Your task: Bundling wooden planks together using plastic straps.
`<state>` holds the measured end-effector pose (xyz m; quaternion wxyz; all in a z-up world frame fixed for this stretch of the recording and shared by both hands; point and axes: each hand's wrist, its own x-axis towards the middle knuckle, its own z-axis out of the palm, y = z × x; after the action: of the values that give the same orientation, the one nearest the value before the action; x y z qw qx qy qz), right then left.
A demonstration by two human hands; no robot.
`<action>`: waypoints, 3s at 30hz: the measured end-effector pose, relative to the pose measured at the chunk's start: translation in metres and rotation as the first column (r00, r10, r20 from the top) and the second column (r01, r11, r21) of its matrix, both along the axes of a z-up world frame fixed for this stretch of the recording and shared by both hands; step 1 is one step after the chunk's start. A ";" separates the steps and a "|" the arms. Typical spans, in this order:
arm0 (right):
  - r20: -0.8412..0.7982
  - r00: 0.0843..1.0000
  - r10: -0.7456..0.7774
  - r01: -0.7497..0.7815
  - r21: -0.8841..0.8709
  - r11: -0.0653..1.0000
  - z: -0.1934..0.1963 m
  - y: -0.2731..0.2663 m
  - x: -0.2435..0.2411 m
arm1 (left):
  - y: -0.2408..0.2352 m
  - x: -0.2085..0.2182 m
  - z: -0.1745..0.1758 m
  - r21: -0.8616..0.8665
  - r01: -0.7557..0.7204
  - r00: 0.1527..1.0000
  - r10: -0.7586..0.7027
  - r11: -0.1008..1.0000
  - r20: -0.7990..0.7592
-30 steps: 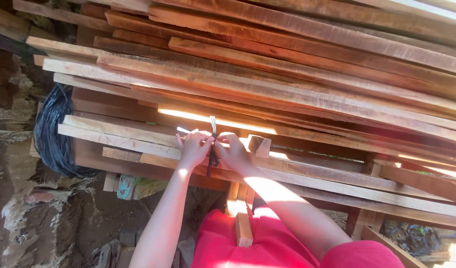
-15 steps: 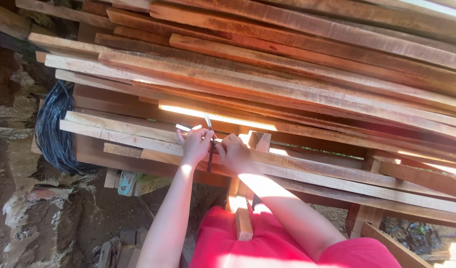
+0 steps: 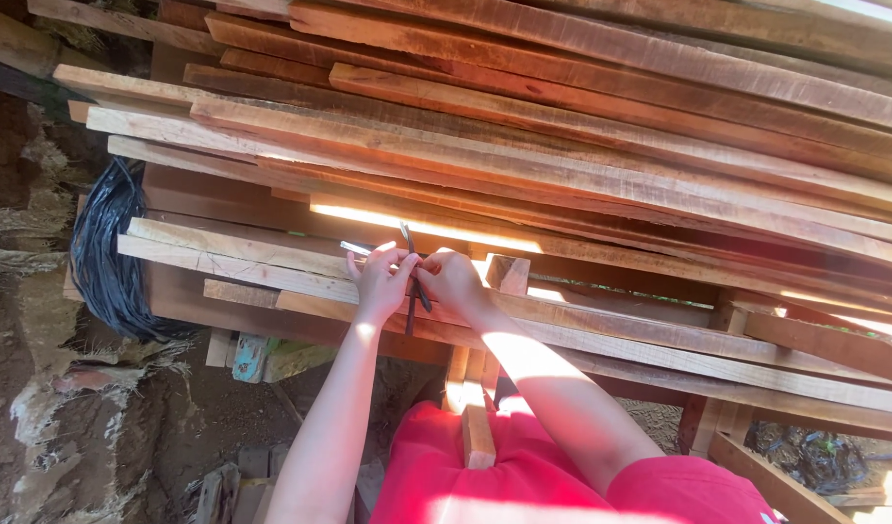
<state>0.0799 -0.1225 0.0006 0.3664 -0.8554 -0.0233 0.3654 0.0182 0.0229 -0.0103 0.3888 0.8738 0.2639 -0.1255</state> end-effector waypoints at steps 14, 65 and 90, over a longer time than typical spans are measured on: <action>-0.056 0.978 0.203 -0.204 -0.027 0.979 -0.035 -0.002 0.008 | 0.000 -0.005 -0.016 0.080 0.013 0.974 -0.030 0.997 0.223; -0.156 0.928 -0.337 0.372 0.399 0.838 -0.019 0.025 -0.006 | -0.031 -0.037 -0.015 0.318 0.065 0.978 -0.124 0.946 0.170; 0.428 0.903 -0.031 -0.170 0.423 0.890 0.007 -0.043 -0.046 | -0.021 -0.041 -0.012 0.223 0.002 0.923 -0.087 0.975 0.374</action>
<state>0.0340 -0.1653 0.0071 0.5269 -0.8041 -0.2176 0.1685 -0.0230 0.0014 -0.0223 0.3313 0.9246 0.1754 0.0678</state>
